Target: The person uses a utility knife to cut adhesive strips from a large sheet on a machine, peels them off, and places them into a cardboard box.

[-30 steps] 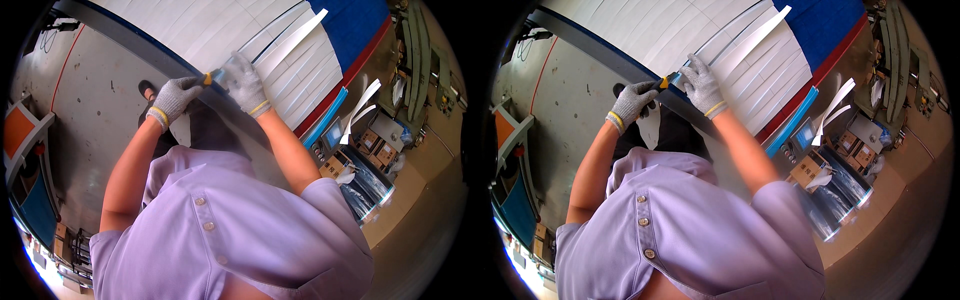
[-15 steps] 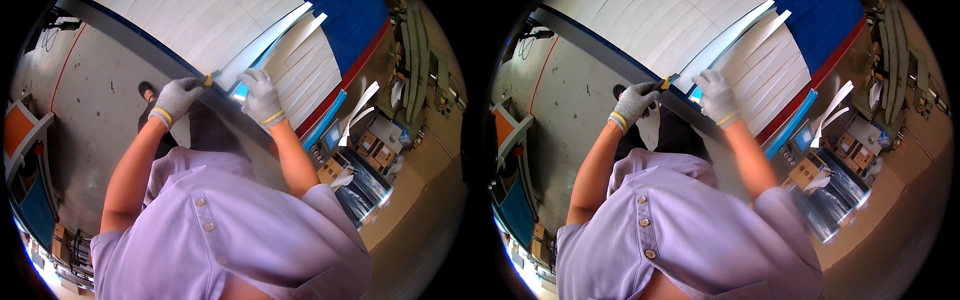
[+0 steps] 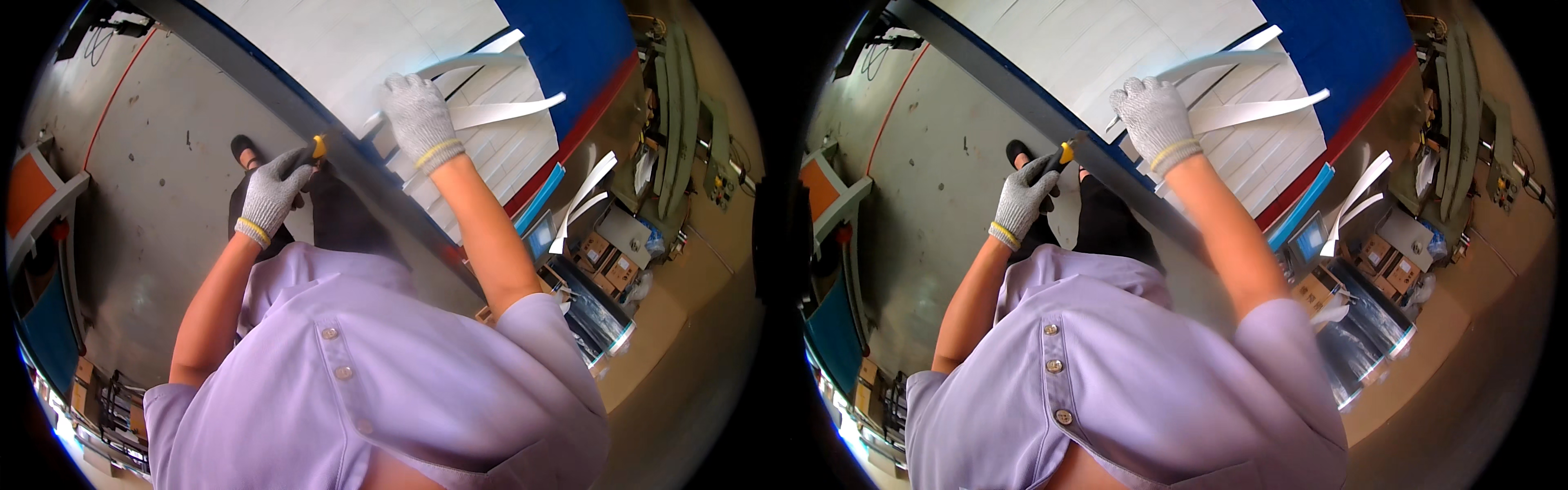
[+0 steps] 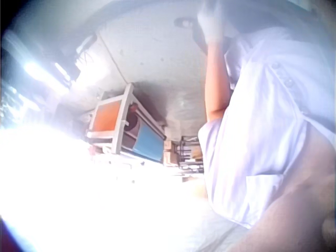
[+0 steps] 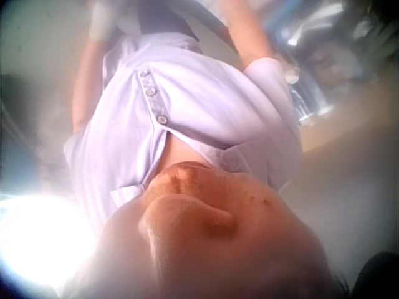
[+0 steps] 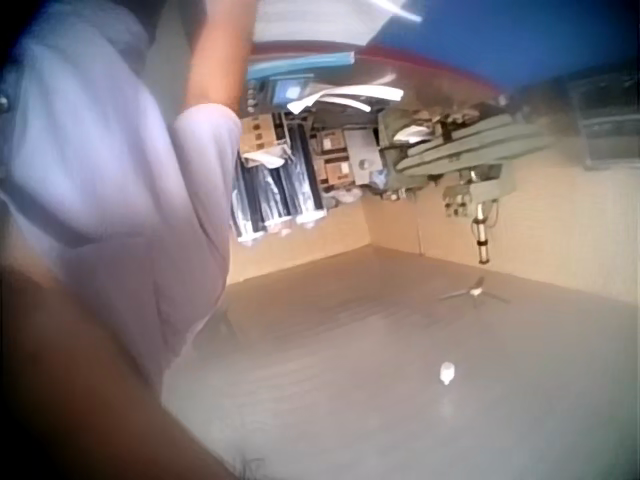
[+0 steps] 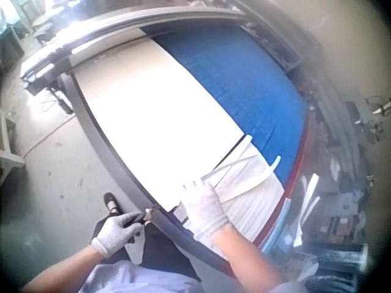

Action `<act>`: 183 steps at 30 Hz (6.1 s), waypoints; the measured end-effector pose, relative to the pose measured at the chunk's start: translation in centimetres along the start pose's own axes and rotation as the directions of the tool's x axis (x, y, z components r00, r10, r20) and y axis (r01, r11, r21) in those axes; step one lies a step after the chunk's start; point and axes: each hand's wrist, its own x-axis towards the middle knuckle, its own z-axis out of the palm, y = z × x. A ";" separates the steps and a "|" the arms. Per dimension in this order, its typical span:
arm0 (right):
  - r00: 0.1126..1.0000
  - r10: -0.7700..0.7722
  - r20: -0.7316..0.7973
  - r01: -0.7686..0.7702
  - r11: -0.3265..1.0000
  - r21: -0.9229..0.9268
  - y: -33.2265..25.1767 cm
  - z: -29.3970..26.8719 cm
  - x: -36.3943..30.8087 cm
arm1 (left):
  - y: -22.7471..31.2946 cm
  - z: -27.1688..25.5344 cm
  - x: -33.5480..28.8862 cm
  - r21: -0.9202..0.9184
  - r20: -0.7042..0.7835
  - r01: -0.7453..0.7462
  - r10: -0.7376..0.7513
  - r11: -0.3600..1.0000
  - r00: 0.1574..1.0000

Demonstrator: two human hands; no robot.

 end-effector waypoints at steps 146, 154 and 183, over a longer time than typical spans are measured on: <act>0.935 0.269 -0.232 -0.061 0.764 0.643 -2.9 7.7 -1.3 | 12.2 -0.3 11.0 0.319 0.181 -0.110 0.053 0.941 0.982; 0.939 0.237 -0.250 -0.024 0.770 0.638 -2.7 7.2 -2.0 | 12.5 -0.2 11.8 0.391 0.213 -0.122 0.039 0.912 0.976; 0.928 0.351 -0.122 -0.349 0.936 0.042 -0.4 -0.5 -2.2 | 7.4 -1.9 7.8 0.427 0.156 -0.287 0.243 0.858 0.957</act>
